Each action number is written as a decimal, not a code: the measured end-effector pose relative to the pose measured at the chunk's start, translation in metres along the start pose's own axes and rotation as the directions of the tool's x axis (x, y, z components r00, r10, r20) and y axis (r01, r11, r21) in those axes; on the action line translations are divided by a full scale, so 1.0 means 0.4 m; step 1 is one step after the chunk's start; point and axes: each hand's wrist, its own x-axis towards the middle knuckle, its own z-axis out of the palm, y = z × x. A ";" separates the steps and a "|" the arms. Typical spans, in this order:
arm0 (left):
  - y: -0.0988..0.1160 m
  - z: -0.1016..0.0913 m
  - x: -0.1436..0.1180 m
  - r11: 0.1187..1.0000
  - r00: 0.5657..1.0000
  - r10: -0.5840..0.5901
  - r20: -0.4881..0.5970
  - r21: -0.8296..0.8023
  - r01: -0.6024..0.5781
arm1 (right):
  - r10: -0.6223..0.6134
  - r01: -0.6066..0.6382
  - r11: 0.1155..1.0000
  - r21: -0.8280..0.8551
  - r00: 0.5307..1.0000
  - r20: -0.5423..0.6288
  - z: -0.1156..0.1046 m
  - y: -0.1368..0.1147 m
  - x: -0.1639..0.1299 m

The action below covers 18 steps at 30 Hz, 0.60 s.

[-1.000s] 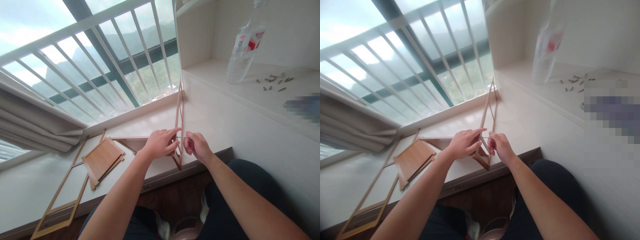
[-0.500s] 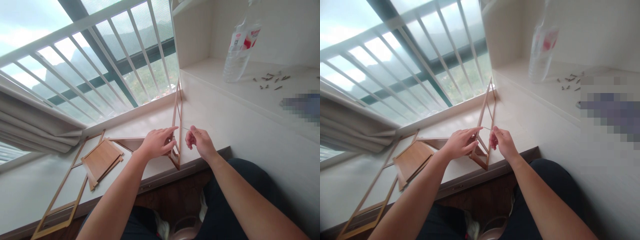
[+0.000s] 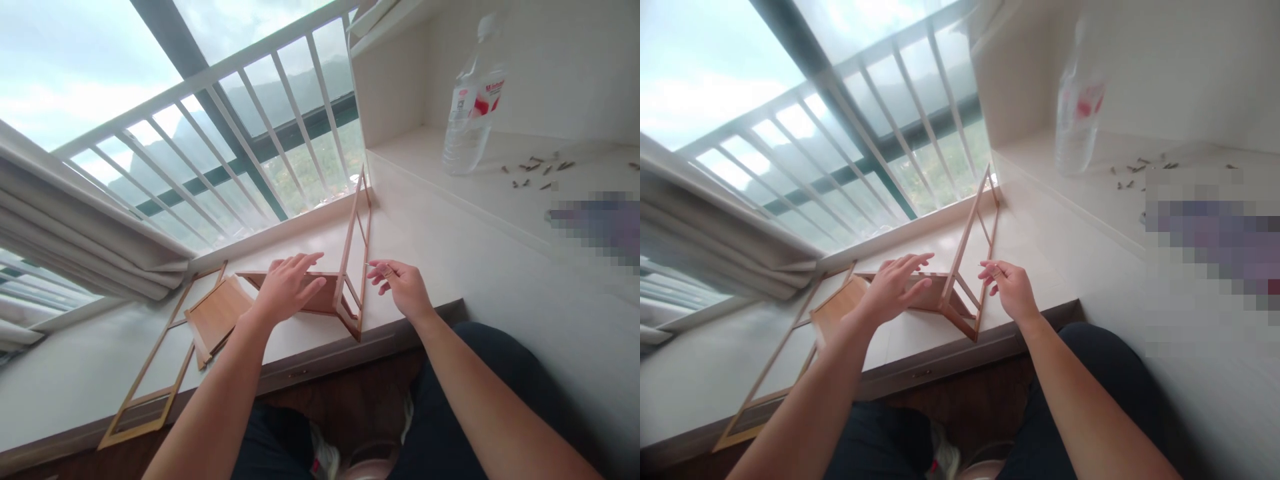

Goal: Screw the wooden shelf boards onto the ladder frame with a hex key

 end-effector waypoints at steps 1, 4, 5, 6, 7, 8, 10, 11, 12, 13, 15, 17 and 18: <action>-0.001 -0.006 -0.024 0.999 0.999 -0.033 -0.029 0.006 0.033 | -0.005 0.005 1.000 -0.004 1.000 0.005 -0.001 -0.002 -0.006; 0.003 -0.020 -0.101 0.995 0.989 -0.102 -0.104 -0.021 0.100 | -0.012 0.012 1.000 0.003 1.000 0.009 -0.005 -0.005 -0.024; 0.005 -0.021 -0.127 0.993 0.985 -0.117 -0.127 -0.047 0.112 | -0.011 0.011 1.000 0.007 1.000 0.011 -0.007 -0.004 -0.029; 0.007 -0.017 -0.151 0.989 0.980 -0.133 -0.147 -0.080 0.122 | -0.008 0.008 1.000 0.008 1.000 0.012 -0.009 -0.003 -0.033; 0.008 -0.009 -0.175 0.983 0.973 -0.157 -0.167 -0.122 0.137 | -0.007 0.007 1.000 0.002 1.000 0.012 -0.011 0.000 -0.036; 0.007 0.006 -0.198 0.972 0.963 -0.189 -0.191 -0.175 0.157 | -0.007 0.007 1.000 -0.011 1.000 0.011 -0.013 0.003 -0.039; -0.002 0.055 -0.239 0.937 0.948 -0.265 -0.176 -0.281 0.210 | -0.013 0.013 0.999 -0.049 1.000 -0.001 -0.017 0.011 -0.043; -0.008 0.087 -0.256 0.916 0.944 -0.299 -0.139 -0.321 0.242 | -0.018 0.017 0.998 -0.065 1.000 -0.012 -0.019 0.015 -0.046; -0.016 0.122 -0.270 0.891 0.938 -0.334 -0.095 -0.355 0.282 | -0.020 0.018 0.997 -0.073 0.999 -0.026 -0.021 0.018 -0.049; -0.022 0.156 -0.280 0.866 0.933 -0.358 -0.036 -0.385 0.318 | -0.015 0.012 0.997 -0.074 0.999 -0.039 -0.022 0.021 -0.052; -0.031 0.215 -0.289 0.833 0.927 -0.367 0.084 -0.414 0.367 | 0.011 -0.015 0.998 -0.066 0.998 -0.060 -0.021 0.027 -0.061; -0.032 0.250 -0.281 0.836 0.931 -0.326 0.165 -0.410 0.365 | 0.042 -0.046 0.996 -0.071 0.997 -0.065 -0.018 0.033 -0.070; -0.031 0.258 -0.272 0.840 0.937 -0.297 0.187 -0.415 0.349 | 0.054 -0.059 0.995 -0.082 0.997 -0.062 -0.015 0.037 -0.074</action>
